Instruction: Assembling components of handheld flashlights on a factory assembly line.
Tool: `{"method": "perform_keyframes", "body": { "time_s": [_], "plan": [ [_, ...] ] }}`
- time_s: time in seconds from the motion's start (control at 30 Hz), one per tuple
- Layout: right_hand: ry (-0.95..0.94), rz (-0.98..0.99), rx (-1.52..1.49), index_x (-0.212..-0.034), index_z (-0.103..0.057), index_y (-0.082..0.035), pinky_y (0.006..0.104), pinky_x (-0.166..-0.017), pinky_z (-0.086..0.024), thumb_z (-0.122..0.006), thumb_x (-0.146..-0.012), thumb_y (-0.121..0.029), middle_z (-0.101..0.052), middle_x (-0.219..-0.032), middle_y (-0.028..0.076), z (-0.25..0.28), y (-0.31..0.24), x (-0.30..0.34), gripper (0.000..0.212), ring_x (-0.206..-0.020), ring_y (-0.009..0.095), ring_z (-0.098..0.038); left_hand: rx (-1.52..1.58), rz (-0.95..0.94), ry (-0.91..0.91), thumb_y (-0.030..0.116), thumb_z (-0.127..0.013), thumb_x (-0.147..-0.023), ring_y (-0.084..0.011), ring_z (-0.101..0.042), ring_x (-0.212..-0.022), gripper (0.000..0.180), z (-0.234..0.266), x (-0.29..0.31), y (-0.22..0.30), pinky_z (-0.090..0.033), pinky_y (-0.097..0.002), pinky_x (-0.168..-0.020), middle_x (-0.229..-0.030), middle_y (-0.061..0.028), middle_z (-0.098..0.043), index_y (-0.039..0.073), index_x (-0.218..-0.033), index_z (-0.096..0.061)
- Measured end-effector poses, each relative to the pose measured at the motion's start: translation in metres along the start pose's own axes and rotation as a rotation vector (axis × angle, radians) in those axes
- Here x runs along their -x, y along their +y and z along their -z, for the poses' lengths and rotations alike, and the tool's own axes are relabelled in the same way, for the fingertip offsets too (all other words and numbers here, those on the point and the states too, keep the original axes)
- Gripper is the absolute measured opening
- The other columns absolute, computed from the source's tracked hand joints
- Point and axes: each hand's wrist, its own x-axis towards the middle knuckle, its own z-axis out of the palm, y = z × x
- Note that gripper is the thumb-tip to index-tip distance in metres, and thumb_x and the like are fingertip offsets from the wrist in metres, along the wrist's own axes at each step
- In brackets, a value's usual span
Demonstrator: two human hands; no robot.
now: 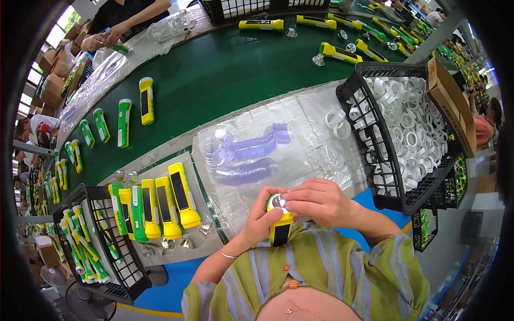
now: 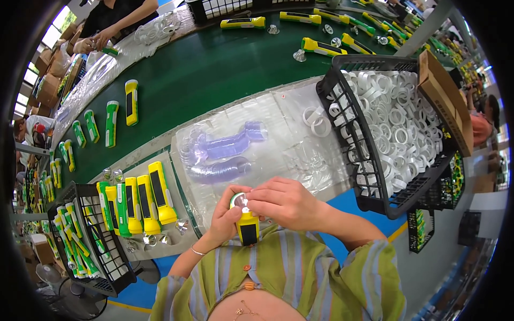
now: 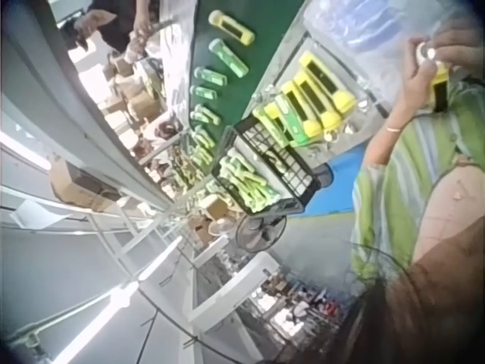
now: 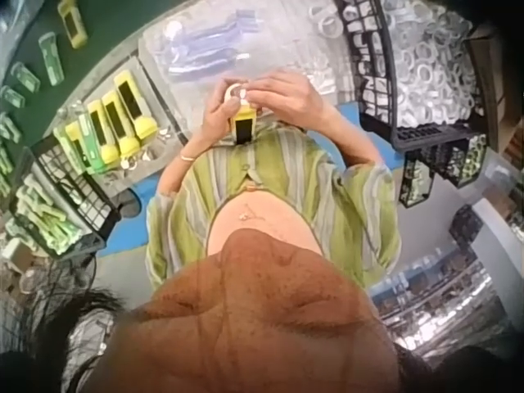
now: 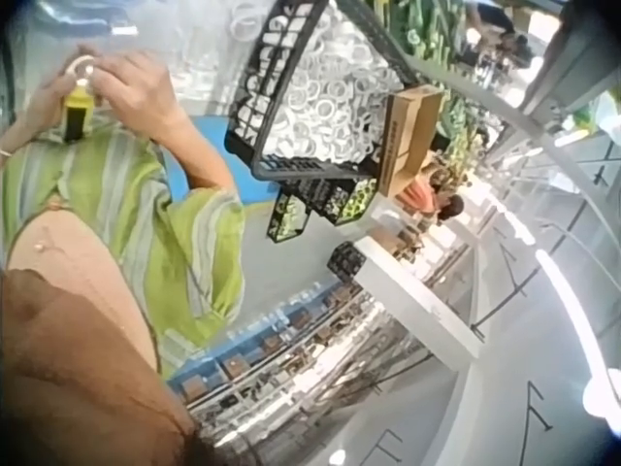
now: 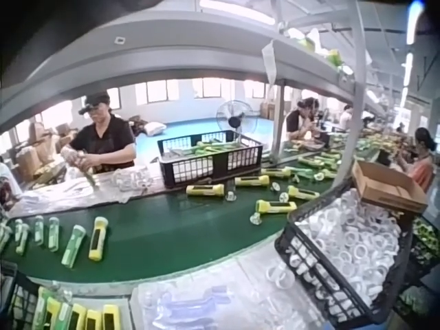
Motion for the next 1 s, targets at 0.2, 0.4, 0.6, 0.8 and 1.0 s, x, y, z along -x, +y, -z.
{"method": "perform_keyframes", "body": {
  "time_s": [0.2,0.4,0.6,0.8,1.0],
  "plan": [
    [0.181,-0.351,0.021,-0.093,-0.061,-0.003,0.0343,-0.070,-0.048,-0.068,-0.072,-0.012,-0.062,-0.092,0.010,0.004,0.015,0.014,0.023,-0.083,0.029,-0.059,-0.086,0.019,0.128,0.014,-0.049,-0.080,-0.0276,-0.059,-0.080,0.033,0.000,-0.004,0.004,-0.049,-0.0377,-0.073,-0.097,-0.0221,-0.056,0.004,-0.110,-0.041],
    [0.251,-0.843,0.696,-0.084,-0.058,-0.002,0.0367,-0.074,-0.043,-0.068,-0.072,-0.006,-0.051,-0.099,0.013,0.006,0.115,0.088,0.016,-0.088,0.029,-0.050,0.040,0.021,0.073,0.012,-0.052,-0.082,-0.0246,-0.060,-0.079,0.030,0.001,-0.012,0.004,-0.051,-0.0356,-0.070,-0.099,-0.0199,-0.057,0.006,-0.110,-0.042],
    [0.109,-0.642,0.094,-0.080,-0.056,-0.006,0.0359,-0.086,-0.042,-0.067,-0.070,-0.005,-0.053,-0.109,0.014,0.013,0.056,0.047,0.016,-0.105,0.029,-0.050,0.027,0.068,0.205,0.019,-0.055,-0.077,-0.0274,-0.060,-0.080,0.035,0.006,-0.011,0.004,-0.051,-0.0405,-0.073,-0.096,-0.0165,-0.056,0.004,-0.107,-0.044],
    [-0.391,-0.496,-0.523,-0.092,-0.054,-0.005,0.0366,-0.089,-0.043,-0.068,-0.067,-0.004,-0.053,-0.113,0.013,0.027,0.032,-0.008,0.029,-0.105,0.026,-0.053,0.049,0.119,0.158,0.017,-0.057,-0.076,-0.0298,-0.061,-0.081,0.038,0.006,-0.010,0.005,-0.053,-0.0426,-0.070,-0.094,-0.0140,-0.057,0.004,-0.109,-0.044],
    [-0.015,-0.308,-0.445,-0.099,-0.049,-0.003,0.0369,-0.088,-0.043,-0.060,-0.077,-0.005,-0.049,-0.124,0.022,-0.027,0.016,0.004,0.024,-0.108,0.032,-0.053,0.173,0.093,0.109,0.017,-0.058,-0.081,-0.0216,-0.057,-0.097,0.044,0.005,-0.008,0.004,-0.049,-0.0388,-0.084,-0.108,-0.0092,-0.052,0.005,-0.119,-0.039]
  ]
}}
